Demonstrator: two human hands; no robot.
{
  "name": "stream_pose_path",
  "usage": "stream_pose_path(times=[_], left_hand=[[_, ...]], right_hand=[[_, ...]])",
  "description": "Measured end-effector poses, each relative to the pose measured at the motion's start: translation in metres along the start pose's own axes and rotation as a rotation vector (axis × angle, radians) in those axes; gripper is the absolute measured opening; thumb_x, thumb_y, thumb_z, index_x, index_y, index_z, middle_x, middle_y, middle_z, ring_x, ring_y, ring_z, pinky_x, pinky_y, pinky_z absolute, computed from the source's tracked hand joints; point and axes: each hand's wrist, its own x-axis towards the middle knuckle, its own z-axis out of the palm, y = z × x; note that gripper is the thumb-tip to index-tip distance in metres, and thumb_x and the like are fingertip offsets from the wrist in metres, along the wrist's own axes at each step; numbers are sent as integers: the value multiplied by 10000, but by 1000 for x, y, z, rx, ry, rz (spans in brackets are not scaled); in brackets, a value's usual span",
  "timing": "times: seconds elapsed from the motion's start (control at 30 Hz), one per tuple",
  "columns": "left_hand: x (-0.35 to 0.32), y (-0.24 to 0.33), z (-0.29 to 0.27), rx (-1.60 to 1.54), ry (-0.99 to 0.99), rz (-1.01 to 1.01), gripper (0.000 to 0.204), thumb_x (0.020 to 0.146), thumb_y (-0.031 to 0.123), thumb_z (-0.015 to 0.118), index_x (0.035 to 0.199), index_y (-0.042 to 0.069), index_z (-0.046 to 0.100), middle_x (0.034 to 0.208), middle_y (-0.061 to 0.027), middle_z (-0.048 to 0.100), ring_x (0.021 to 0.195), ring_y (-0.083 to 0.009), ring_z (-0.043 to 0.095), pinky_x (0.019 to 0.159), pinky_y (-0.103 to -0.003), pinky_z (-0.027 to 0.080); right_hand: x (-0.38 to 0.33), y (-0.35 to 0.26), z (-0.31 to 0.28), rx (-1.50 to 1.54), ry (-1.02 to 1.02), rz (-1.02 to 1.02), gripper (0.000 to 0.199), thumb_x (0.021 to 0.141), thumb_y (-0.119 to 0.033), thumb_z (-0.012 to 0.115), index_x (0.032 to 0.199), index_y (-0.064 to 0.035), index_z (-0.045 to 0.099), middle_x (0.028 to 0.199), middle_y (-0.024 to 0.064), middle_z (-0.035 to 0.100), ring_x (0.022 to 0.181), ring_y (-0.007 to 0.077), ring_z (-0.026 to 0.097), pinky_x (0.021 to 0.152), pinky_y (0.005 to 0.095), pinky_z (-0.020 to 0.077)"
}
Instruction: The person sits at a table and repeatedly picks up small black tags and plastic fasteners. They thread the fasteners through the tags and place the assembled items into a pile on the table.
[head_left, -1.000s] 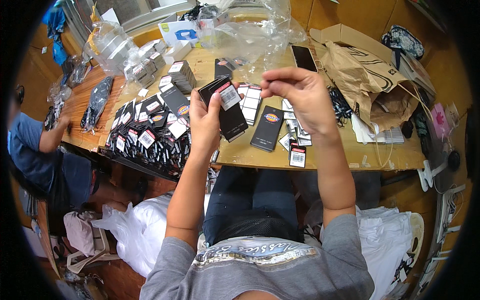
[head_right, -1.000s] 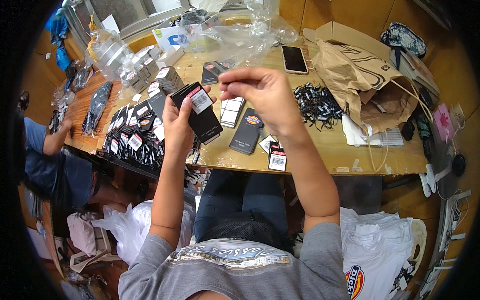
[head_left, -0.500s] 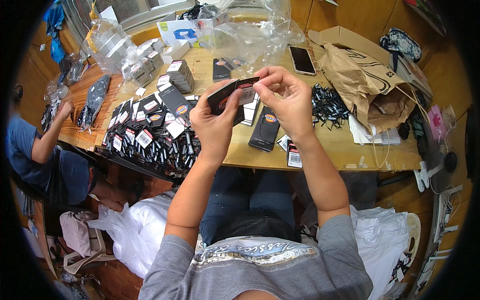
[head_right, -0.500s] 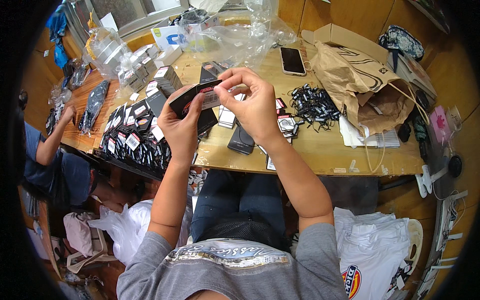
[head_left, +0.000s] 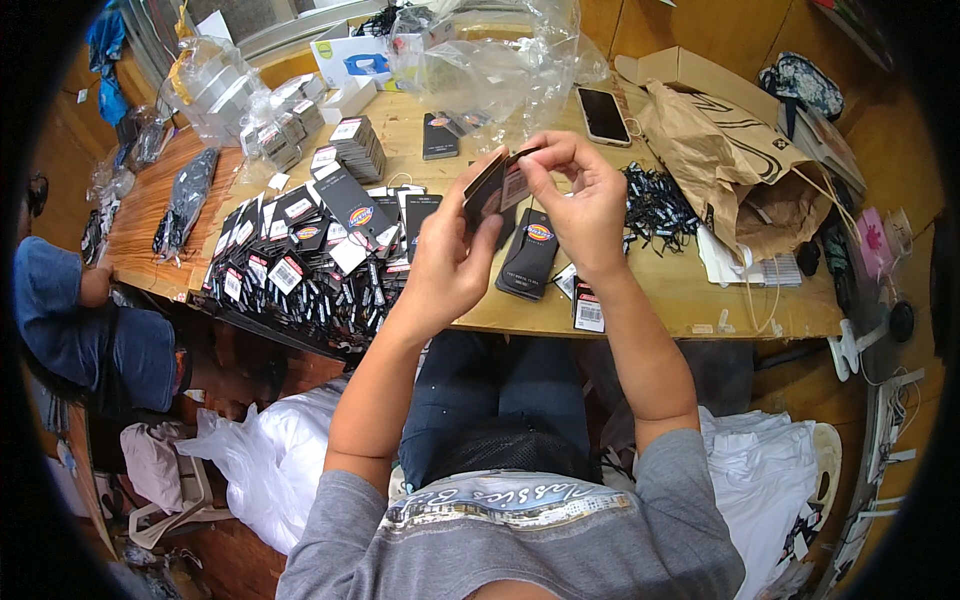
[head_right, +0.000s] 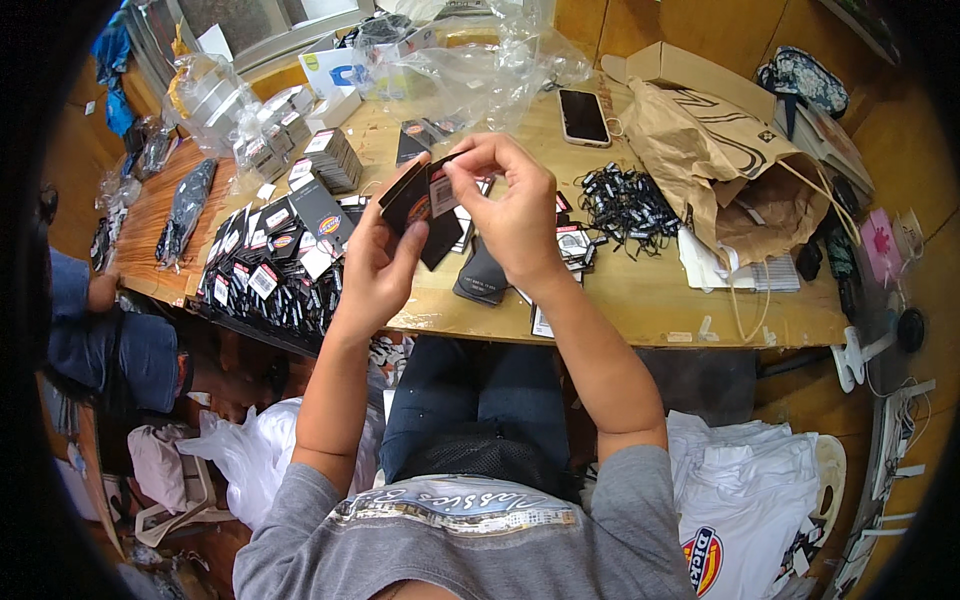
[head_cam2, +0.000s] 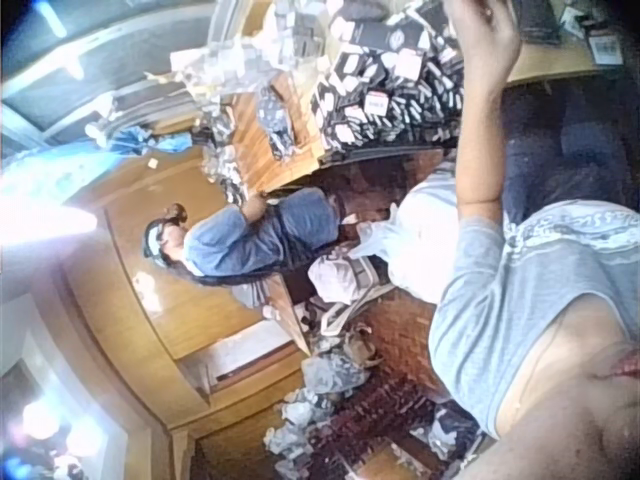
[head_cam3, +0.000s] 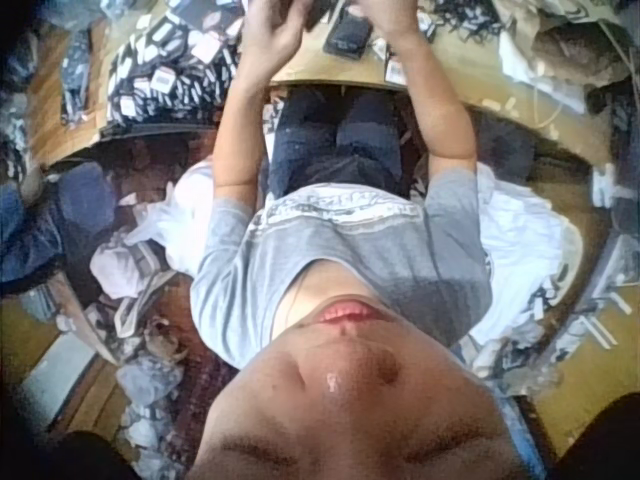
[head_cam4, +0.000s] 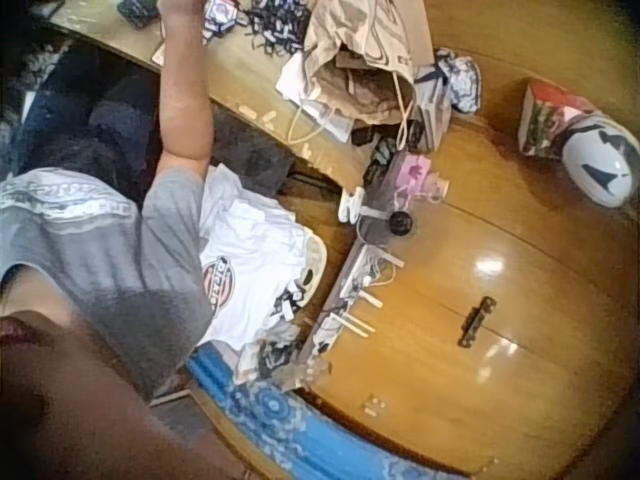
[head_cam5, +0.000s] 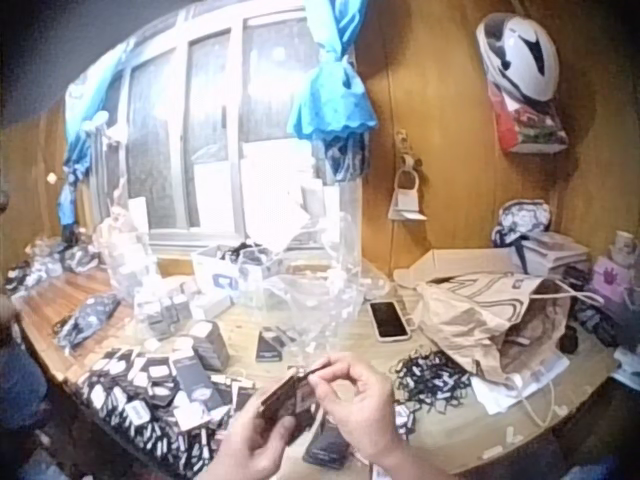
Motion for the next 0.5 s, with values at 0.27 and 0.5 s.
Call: stream_pose_path(times=[0.27, 0.5], left_hand=[[3, -1, -10, 116, 68, -100, 236, 747, -58, 509, 973, -29, 448, 862, -83, 562, 802, -96, 541, 678, -195, 438], [2, 0, -6, 311, 47, 33, 235, 738, -76, 508, 959, -42, 437, 834, -79, 562, 788, -92, 537, 689, -205, 436]], right_hand=[[-5, -19, -9, -363, -27, -374, 114, 624, 10, 628, 688, -17, 538, 894, 84, 521, 803, 191, 524, 691, 262, 416], [-5, -18, -9, -380, -6, -458, 141, 599, 18, 639, 687, -25, 538, 909, 107, 519, 803, 214, 524, 677, 282, 429]])
